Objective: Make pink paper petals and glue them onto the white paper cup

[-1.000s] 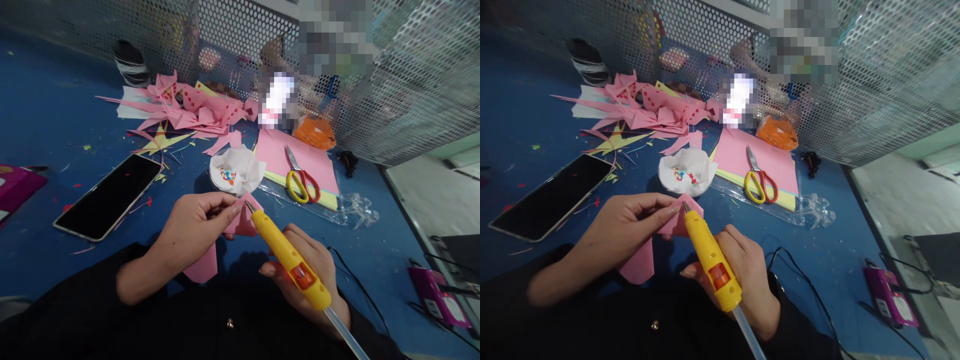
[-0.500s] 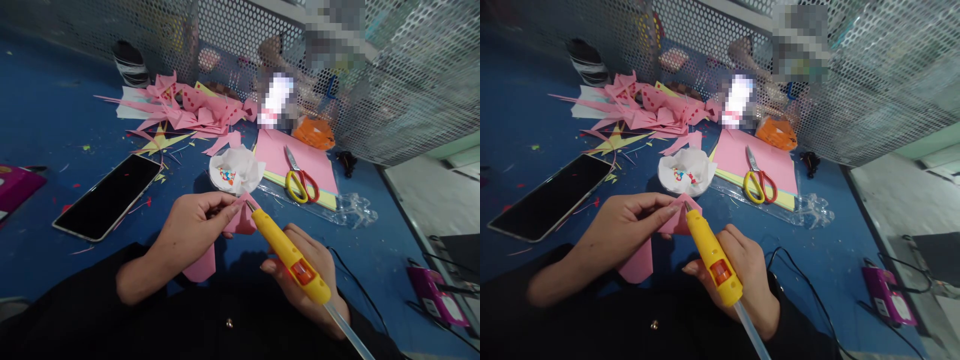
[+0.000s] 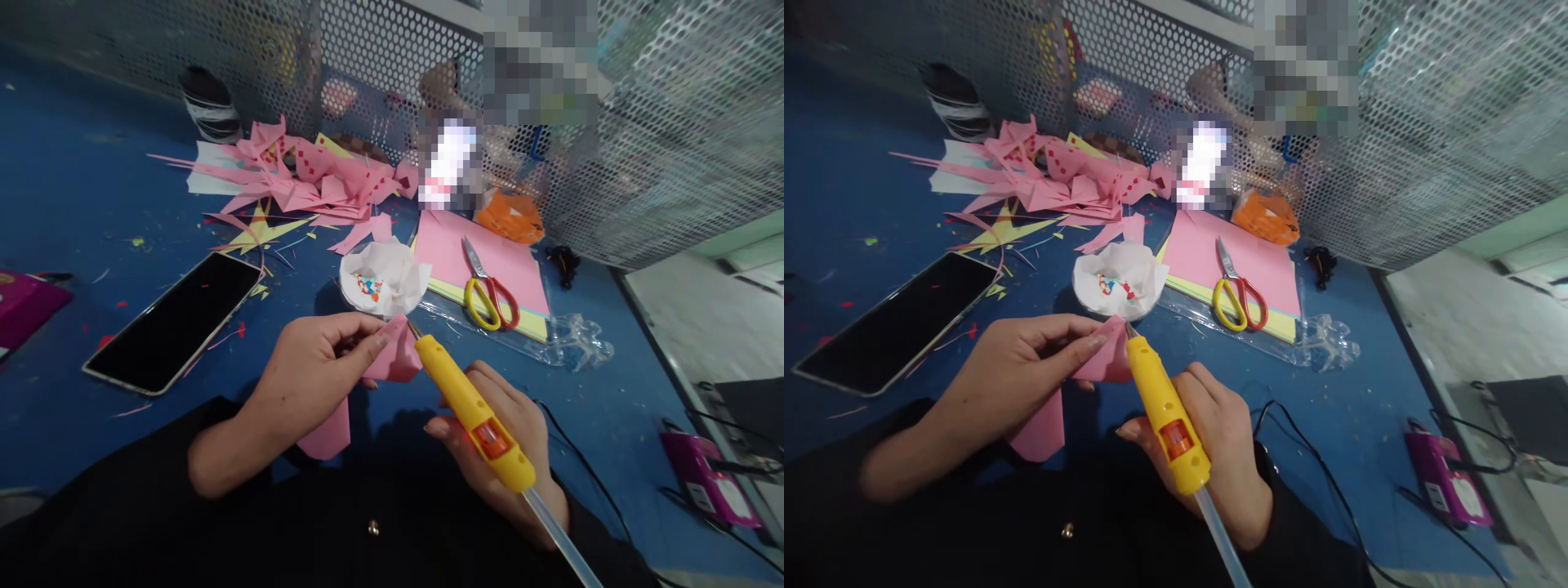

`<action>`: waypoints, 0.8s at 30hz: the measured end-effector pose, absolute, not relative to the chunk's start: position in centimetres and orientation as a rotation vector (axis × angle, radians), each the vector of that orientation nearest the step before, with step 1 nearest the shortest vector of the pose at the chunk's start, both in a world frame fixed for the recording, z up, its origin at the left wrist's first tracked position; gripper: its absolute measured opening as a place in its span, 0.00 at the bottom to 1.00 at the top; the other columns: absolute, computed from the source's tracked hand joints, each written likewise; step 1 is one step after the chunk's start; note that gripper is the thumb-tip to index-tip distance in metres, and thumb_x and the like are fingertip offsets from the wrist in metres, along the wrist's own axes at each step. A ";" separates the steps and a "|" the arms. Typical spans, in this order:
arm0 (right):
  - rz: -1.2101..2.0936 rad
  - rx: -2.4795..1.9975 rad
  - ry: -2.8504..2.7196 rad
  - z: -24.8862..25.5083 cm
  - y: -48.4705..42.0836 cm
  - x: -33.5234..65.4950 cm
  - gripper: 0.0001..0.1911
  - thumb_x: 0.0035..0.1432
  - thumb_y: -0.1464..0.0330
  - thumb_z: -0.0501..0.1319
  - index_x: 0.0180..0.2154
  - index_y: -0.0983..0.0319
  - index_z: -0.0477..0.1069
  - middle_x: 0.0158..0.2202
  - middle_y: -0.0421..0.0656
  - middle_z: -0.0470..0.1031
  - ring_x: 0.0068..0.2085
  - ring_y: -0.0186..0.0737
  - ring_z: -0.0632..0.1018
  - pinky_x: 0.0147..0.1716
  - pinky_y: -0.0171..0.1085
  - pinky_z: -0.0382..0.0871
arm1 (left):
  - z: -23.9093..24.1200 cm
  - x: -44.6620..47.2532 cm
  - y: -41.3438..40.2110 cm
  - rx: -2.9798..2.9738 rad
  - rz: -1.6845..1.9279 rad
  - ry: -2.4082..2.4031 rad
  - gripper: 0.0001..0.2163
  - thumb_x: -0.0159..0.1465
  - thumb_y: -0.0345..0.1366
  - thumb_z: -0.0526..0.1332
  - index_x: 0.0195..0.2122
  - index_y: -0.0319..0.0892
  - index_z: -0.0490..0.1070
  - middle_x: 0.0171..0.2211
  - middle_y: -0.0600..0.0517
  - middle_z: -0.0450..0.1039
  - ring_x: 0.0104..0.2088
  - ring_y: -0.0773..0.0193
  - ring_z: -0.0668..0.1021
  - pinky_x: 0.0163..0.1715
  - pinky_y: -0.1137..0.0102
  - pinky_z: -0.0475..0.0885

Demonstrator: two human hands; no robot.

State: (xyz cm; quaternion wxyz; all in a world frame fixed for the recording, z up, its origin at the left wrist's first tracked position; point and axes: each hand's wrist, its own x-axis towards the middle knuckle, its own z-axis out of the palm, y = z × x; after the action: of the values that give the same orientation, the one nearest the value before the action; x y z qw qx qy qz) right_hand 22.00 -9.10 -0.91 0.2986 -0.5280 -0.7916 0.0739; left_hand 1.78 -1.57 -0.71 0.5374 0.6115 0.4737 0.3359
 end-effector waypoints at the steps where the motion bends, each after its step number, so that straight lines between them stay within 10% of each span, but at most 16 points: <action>1: 0.235 -1.406 -2.097 -0.9 -9.1 22.0 0.21 0.70 0.53 0.55 0.29 0.60 0.66 0.23 0.38 0.66 0.25 0.34 0.69 0.23 0.35 0.61 | -0.6 1.8 -1.5 1.463 0.800 1.129 0.13 0.64 0.44 0.64 0.40 0.42 0.83 0.37 0.49 0.83 0.29 0.64 0.81 0.28 0.74 0.80; 12: 0.492 -1.773 -1.365 -0.8 -8.3 27.6 0.18 0.54 0.53 0.69 0.38 0.60 0.72 0.26 0.36 0.72 0.25 0.35 0.70 0.24 0.36 0.65 | 0.2 1.0 -1.0 1.531 0.816 1.351 0.11 0.60 0.46 0.67 0.40 0.48 0.83 0.32 0.56 0.84 0.23 0.65 0.81 0.25 0.75 0.78; 24: -0.310 -2.477 -1.442 -2.4 -4.5 44.2 0.10 0.50 0.65 0.68 0.35 0.63 0.76 0.31 0.47 0.72 0.34 0.46 0.73 0.32 0.42 0.63 | 0.3 1.0 -0.9 1.626 0.816 1.342 0.11 0.60 0.49 0.66 0.36 0.51 0.82 0.29 0.58 0.83 0.20 0.65 0.80 0.18 0.76 0.72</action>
State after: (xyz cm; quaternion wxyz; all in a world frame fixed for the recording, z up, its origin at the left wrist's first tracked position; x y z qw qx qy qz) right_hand 44.25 -4.52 -2.43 0.1289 -0.8521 -0.4960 -0.1066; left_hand 0.96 -0.88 0.26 0.4264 0.6505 0.5371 0.3265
